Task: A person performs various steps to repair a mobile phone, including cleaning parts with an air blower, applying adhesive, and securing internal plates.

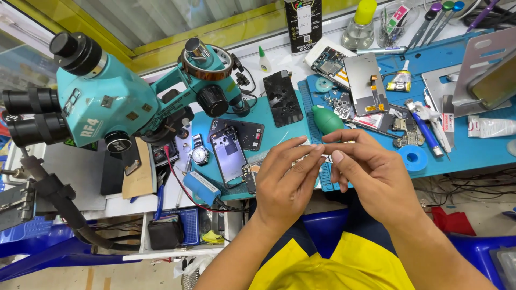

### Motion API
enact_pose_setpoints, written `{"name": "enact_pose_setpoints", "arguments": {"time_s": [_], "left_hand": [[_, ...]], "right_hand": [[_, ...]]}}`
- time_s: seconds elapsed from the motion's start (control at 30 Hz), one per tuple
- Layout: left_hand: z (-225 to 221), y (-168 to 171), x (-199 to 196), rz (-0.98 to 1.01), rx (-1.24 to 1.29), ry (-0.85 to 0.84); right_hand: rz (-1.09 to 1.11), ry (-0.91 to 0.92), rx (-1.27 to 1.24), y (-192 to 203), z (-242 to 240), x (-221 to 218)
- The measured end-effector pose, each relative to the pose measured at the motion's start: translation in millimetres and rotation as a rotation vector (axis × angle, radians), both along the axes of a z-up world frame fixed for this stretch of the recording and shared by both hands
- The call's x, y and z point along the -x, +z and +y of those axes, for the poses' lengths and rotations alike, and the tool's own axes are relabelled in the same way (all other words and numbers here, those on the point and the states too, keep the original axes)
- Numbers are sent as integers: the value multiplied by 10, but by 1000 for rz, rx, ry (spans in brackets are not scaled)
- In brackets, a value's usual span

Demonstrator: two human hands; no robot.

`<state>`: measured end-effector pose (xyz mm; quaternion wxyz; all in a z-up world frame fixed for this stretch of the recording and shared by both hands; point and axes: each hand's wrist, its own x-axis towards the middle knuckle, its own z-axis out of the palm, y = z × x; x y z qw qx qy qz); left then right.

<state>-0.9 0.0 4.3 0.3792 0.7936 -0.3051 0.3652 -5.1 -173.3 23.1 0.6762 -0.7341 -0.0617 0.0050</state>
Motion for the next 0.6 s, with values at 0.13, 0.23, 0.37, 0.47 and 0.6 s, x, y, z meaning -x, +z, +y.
{"name": "enact_pose_setpoints", "arguments": {"time_s": [0.13, 0.23, 0.37, 0.47, 0.6], "left_hand": [[-38, 25, 9, 183, 211, -28], [-44, 78, 37, 454, 361, -42], [-64, -54, 29, 660, 574, -74], [-80, -153, 8, 739, 724, -140], [-76, -108, 15, 778, 711, -152]], "right_hand": [[-12, 67, 28, 62, -14, 58], [16, 87, 6, 102, -9, 75], [-166, -53, 217, 73, 42, 81], [-600, -206, 378, -59, 35, 31], [-916, -259, 562, -163, -5, -34]]}}
